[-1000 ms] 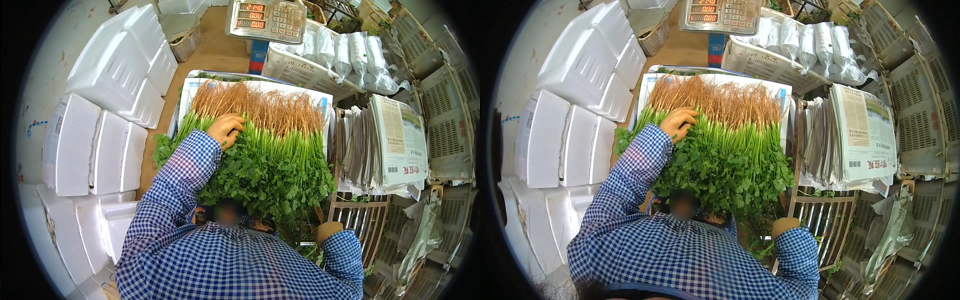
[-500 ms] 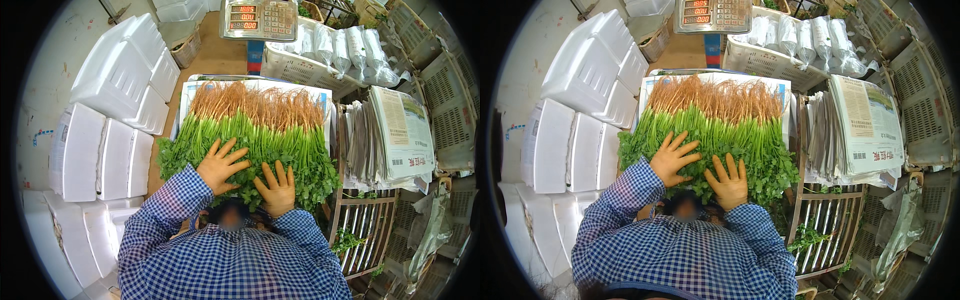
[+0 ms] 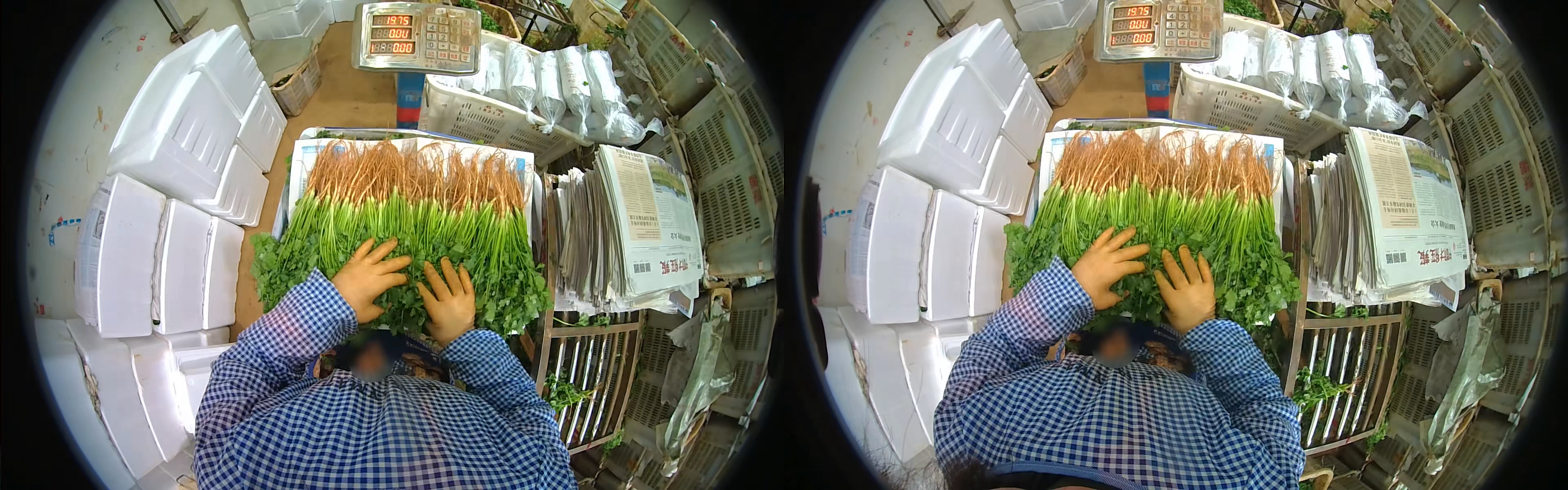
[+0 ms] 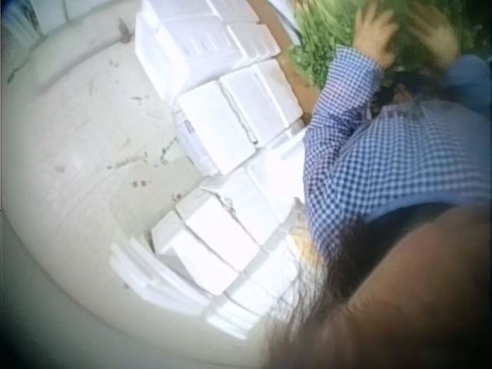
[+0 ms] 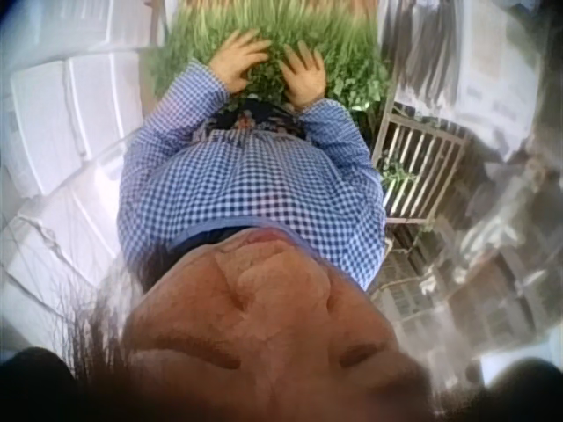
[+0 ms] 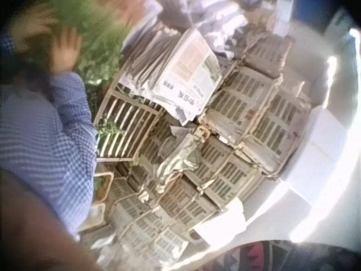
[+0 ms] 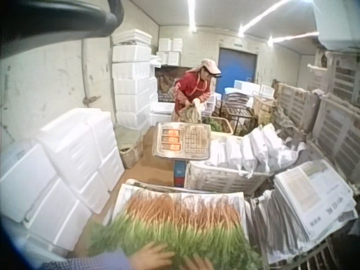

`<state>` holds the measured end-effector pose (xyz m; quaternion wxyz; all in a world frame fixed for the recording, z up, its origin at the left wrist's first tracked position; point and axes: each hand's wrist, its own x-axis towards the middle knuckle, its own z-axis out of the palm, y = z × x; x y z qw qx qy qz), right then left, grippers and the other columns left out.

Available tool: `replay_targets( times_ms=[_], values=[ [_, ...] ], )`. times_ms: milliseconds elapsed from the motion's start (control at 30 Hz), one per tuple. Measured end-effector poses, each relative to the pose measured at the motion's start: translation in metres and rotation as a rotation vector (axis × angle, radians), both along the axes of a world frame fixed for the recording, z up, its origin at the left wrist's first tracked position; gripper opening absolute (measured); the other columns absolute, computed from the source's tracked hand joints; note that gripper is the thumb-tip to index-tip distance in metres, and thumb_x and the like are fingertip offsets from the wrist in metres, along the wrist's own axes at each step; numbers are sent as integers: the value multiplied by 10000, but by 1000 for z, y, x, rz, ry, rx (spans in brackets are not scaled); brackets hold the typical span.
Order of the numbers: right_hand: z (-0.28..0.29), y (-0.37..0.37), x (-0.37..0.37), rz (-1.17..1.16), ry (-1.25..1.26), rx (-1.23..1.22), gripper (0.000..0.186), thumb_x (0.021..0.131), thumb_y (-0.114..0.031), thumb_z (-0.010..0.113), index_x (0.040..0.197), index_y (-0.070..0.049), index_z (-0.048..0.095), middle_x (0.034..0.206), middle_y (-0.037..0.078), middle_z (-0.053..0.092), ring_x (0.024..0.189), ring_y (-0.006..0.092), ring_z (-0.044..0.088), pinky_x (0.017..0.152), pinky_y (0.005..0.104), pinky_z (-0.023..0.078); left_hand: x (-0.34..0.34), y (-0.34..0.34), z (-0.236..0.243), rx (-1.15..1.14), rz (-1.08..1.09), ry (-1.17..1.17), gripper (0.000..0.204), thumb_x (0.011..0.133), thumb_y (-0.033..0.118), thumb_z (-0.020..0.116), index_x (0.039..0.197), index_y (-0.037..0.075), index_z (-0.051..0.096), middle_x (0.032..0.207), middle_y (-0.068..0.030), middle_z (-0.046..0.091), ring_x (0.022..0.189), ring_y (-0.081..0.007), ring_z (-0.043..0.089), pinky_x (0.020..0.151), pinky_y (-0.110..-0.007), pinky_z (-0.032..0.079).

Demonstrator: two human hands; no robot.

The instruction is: The person takes bunches of cilantro from a large basket, arranges them neatly into bundles, and places them into a crate lined with newspaper while using a digital scale to check the weight.

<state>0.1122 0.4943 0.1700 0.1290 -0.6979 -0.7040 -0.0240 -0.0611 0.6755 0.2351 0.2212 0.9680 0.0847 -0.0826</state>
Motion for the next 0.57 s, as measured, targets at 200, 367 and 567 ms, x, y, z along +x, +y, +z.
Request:
replay_targets(
  times_ms=[200, 367, 567],
  values=[
    [87, 3, 4, 79, 79, -298, 753, 784, -387, 814, 1451, -179, 534, 1581, 141, 403, 1477, 408, 318, 1231, 601, 189, -9, 3, 16, -21, 5, 12, 648, 800, 254, 810, 1382, 84, 580, 1592, -126, 392, 1546, -377, 156, 1261, -598, 87],
    [138, -24, 38, -70, 214, 14, 712, 866, -525, 719, 1433, -129, 549, 1454, 196, 548, 1366, 424, 491, 1163, 615, 320, -37, -14, 52, -51, 39, -212, 685, 823, 288, 786, 1434, 105, 535, 1541, -158, 455, 1465, -411, 353, 1208, -591, 260],
    [114, -34, 89, -459, 427, 200, 626, 960, -530, 619, 1311, -12, 614, 1316, 238, 637, 1246, 423, 599, 1088, 593, 412, -34, -17, 85, -59, -93, -287, 709, 858, 343, 751, 1480, 131, 487, 1511, -161, 493, 1431, -398, 412, 1199, -565, 287]
  ],
)
